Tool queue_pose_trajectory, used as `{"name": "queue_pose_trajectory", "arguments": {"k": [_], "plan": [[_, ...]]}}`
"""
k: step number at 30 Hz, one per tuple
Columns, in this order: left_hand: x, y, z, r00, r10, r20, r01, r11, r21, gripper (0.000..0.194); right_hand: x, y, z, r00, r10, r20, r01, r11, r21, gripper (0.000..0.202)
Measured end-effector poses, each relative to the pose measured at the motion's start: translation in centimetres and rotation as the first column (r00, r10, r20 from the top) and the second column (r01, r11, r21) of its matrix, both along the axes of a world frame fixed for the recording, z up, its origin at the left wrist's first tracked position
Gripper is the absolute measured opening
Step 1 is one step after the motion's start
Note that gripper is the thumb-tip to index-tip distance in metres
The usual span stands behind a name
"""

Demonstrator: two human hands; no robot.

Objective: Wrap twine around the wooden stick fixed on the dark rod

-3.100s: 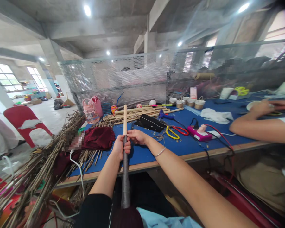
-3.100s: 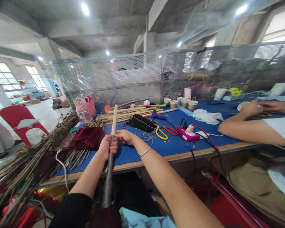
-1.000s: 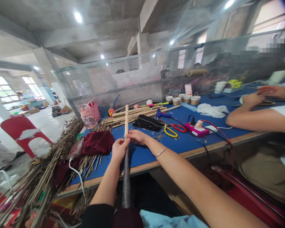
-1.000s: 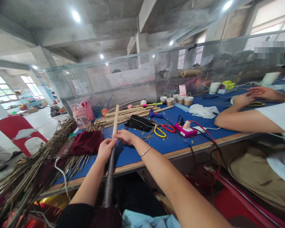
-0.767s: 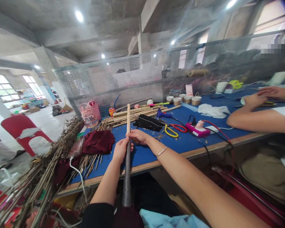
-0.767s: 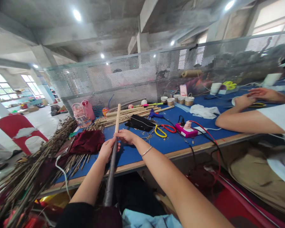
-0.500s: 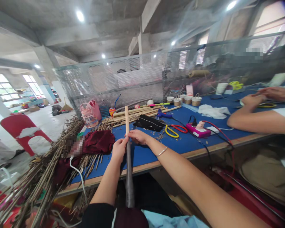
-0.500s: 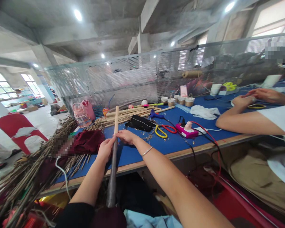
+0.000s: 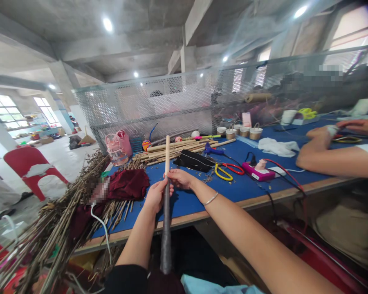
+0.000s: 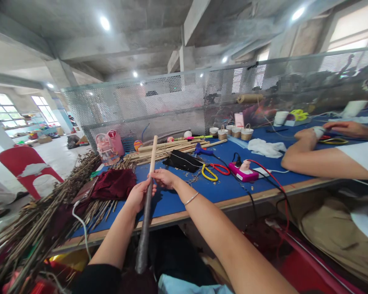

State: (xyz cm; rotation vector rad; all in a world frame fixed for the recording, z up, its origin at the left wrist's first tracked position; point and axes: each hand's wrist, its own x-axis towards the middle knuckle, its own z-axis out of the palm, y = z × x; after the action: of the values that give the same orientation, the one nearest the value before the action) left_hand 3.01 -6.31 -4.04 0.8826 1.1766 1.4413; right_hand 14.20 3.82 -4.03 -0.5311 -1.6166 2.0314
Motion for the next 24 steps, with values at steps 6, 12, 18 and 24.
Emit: {"name": "queue_pose_trajectory", "arguments": {"k": [6, 12, 18, 24], "plan": [[0.09, 0.00, -0.38, 0.999, -0.001, -0.051, 0.002, 1.000, 0.013, 0.038, -0.25, -0.04, -0.26, 1.000, -0.001, 0.022, 0.001, 0.999, 0.035, 0.037], [0.13, -0.01, -0.08, 0.997, -0.030, -0.070, 0.029, 0.999, -0.024, 0.046, -0.28, -0.02, -0.19, 1.000, 0.014, 0.024, -0.014, 1.000, 0.009, 0.035], [-0.11, 0.05, -0.35, 0.963, 0.188, -0.191, -0.174, 0.981, 0.087, 0.037, -0.21, 0.06, -0.21, 0.999, -0.037, 0.030, 0.035, 0.997, 0.062, 0.036], [-0.30, 0.11, -0.09, 0.972, 0.124, -0.199, -0.115, 0.992, 0.058, 0.040, 0.01, 0.03, 0.01, 1.000, 0.009, 0.018, -0.009, 1.000, 0.027, 0.040]]}}
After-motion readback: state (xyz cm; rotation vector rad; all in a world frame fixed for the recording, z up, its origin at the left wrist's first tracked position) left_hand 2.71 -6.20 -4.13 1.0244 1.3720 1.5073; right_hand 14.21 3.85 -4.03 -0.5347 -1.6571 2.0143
